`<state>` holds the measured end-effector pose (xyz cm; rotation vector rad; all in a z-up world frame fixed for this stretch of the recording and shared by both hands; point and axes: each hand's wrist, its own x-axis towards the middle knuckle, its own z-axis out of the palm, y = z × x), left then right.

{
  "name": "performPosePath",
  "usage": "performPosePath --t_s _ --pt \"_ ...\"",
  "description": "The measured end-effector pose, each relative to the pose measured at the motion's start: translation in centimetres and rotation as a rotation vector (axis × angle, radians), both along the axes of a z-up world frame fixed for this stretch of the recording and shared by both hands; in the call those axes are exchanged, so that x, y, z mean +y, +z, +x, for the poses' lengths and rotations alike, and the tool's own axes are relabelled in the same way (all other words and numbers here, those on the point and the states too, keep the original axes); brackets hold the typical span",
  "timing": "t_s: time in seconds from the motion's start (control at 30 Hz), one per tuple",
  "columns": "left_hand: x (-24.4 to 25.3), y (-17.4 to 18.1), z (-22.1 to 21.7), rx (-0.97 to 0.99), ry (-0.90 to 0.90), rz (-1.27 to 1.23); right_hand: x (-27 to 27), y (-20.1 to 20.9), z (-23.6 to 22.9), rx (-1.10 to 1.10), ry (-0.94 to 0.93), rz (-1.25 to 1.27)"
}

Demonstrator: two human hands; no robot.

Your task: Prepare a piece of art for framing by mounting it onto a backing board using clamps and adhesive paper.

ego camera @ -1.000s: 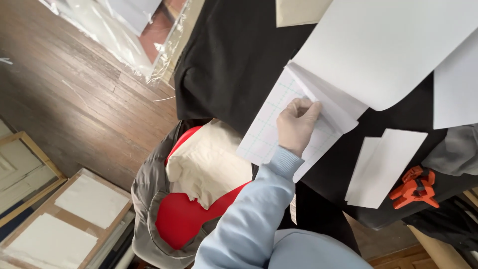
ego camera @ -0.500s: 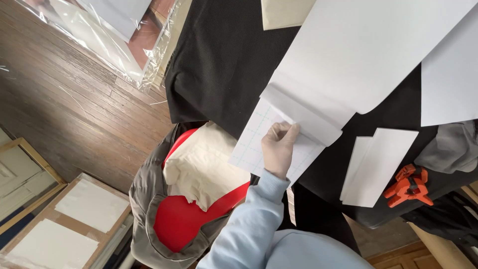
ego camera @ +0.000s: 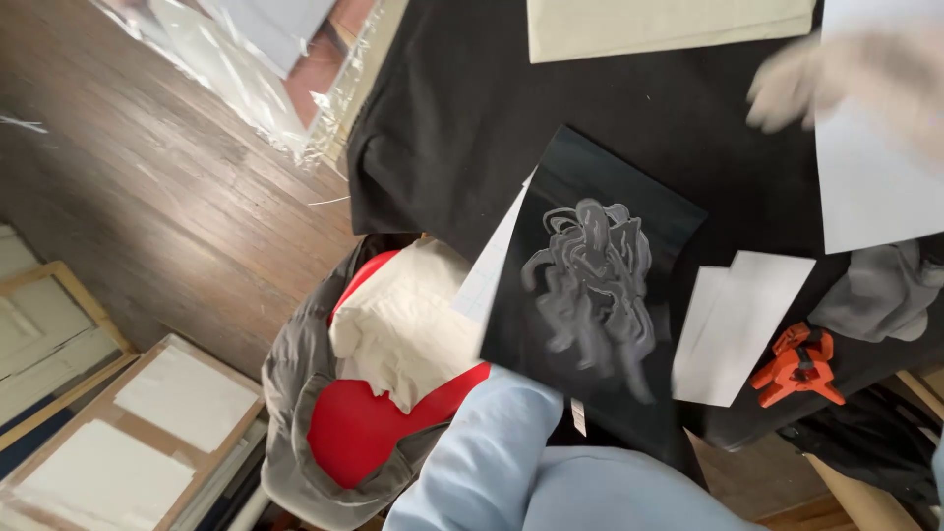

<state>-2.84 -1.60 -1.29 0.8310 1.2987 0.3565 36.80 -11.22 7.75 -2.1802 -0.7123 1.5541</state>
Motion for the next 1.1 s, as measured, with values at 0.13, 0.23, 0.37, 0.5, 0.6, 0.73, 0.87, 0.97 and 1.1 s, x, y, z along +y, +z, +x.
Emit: performPosePath --t_s 0.13,0.23,0.37,0.5,0.6,0.73,0.87,0.97,1.1 --pt "1.7 -0.7 0.8 0.011 -0.015 0.012 4.0 12.4 -15.0 -0.030 0.125 0.193" --pt "1.1 -1.7 0.8 0.032 -0.024 -0.006 3.0 15.6 -22.3 -0.126 0.313 0.507" --pt "0.6 -3.6 0.9 0.044 -0.039 -0.018 1.9 15.1 -29.4 -0.175 0.379 0.615" --pt "-0.2 -5.7 -0.4 0.063 -0.046 -0.030 2.5 15.3 -30.9 -0.272 0.285 0.573" --pt "-0.7 -7.1 -0.8 0.054 -0.059 -0.038 2.4 14.8 -30.7 -0.297 0.292 0.533" --pt "-1.6 -8.0 -4.4 0.061 -0.068 -0.044 1.5 14.7 -30.4 -0.375 0.331 0.546" --pt "-0.9 -7.8 -3.6 0.063 -0.081 -0.045 1.0 14.2 -29.7 -0.496 0.321 0.482" --pt "-0.7 -7.6 -2.0 0.072 -0.090 -0.059 3.0 16.1 -30.1 -0.396 0.385 0.476" --pt "-0.3 -8.4 -1.7 0.088 -0.095 -0.065 3.1 16.9 -30.6 -0.324 0.377 0.437"
